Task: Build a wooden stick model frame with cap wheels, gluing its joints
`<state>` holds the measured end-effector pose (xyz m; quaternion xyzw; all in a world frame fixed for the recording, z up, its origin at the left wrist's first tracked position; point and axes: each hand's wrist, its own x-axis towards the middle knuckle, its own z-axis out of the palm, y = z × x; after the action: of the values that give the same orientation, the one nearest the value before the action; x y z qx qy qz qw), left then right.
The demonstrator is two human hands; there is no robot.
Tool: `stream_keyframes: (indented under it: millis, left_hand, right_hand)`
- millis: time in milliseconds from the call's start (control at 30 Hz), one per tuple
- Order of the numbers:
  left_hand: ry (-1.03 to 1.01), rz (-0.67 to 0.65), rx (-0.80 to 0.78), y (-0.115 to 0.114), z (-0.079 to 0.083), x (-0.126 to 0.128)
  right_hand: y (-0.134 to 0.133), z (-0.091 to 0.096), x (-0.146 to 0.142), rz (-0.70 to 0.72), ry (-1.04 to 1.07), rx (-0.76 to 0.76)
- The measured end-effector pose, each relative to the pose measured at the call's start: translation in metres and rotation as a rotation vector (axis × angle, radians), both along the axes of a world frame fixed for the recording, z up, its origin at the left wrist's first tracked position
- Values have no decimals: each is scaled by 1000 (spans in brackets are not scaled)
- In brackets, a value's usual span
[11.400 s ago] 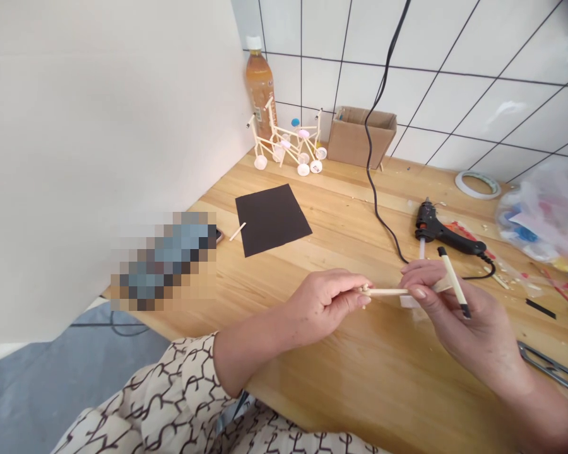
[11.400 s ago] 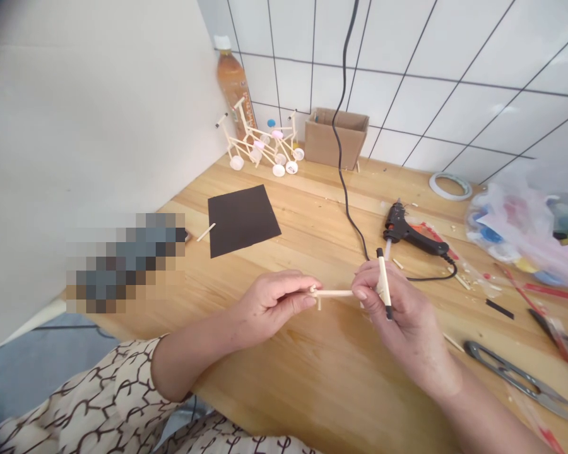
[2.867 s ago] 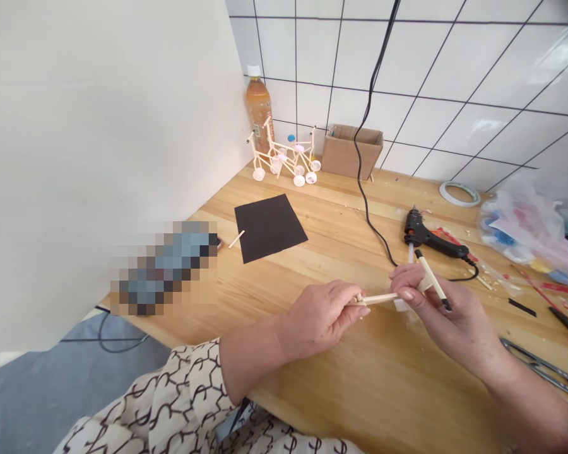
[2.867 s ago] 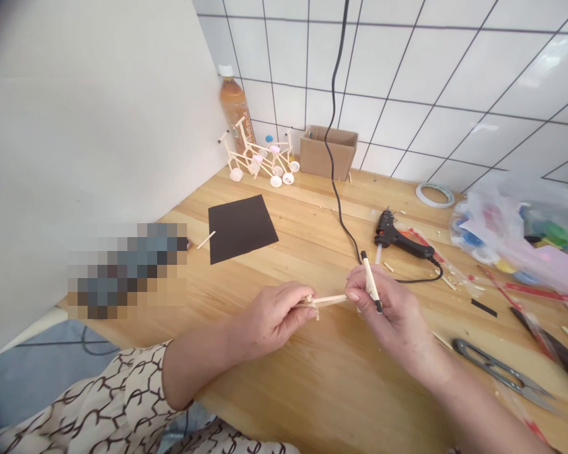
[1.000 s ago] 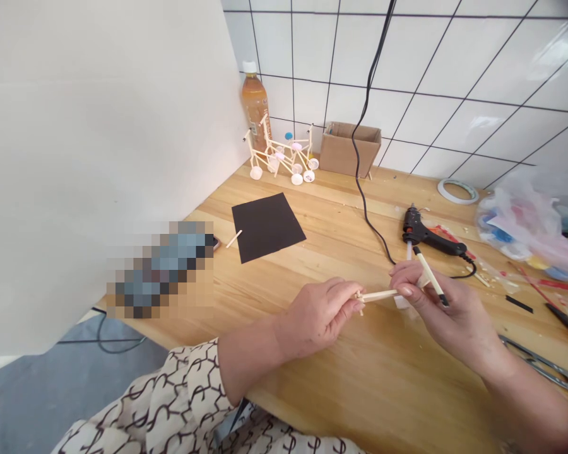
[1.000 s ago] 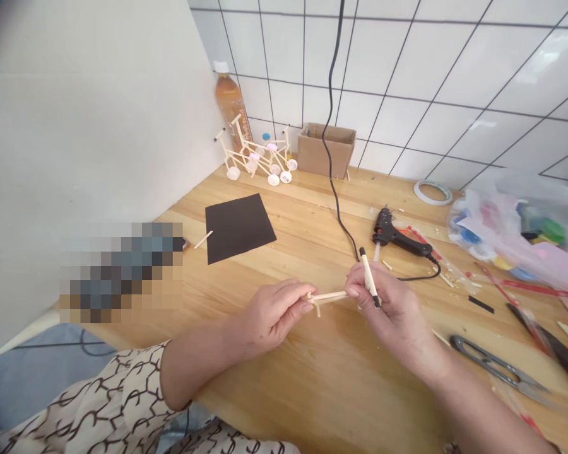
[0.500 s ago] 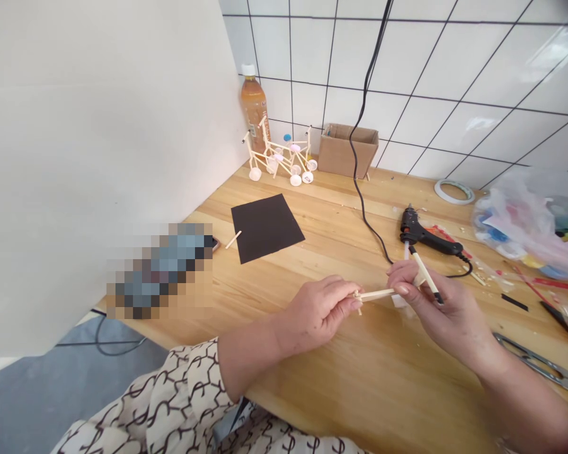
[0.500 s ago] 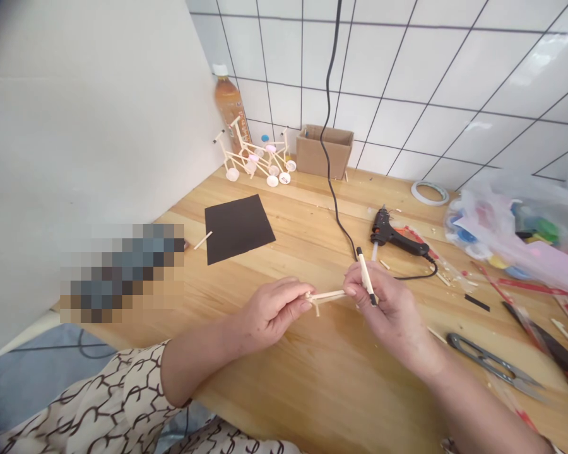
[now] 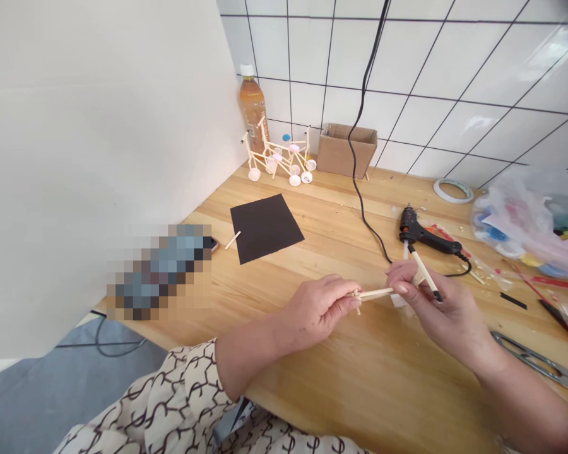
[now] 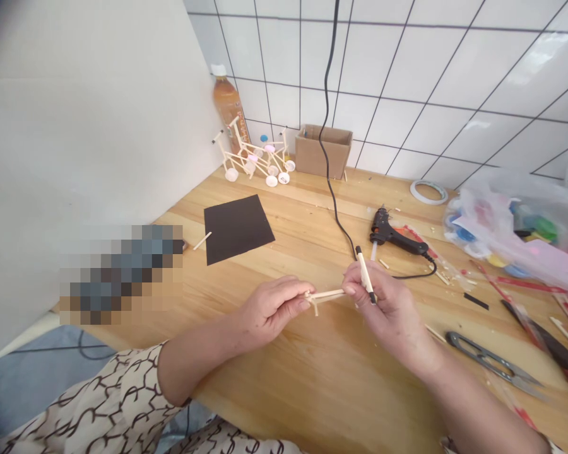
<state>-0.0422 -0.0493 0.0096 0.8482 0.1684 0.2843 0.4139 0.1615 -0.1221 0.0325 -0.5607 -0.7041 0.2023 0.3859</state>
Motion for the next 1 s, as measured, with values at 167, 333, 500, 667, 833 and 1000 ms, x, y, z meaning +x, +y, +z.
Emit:
stream_keyframes:
  millis: [167,333,500,667,833,1000]
  left_hand:
    - [17,-3,-13,0,1,0]
    - [-7,15,-2,-1,-2,1]
    - [-5,23,13,-2,-4,1]
    - [2,66,-19,-3,-5,0]
    - [81,57,-56,-4,0,0]
    - [77,41,-12,-3,-1,0]
  right_hand:
    - [0,-1,1,3,9,9]
    - [-1,0,1,0,7,0]
    - [-1,2,0,5,-2,13]
    - [1,1,0,0,-6,15]
    - [1,0,0,1,5,15]
    - [1,0,1,-6,0,17]
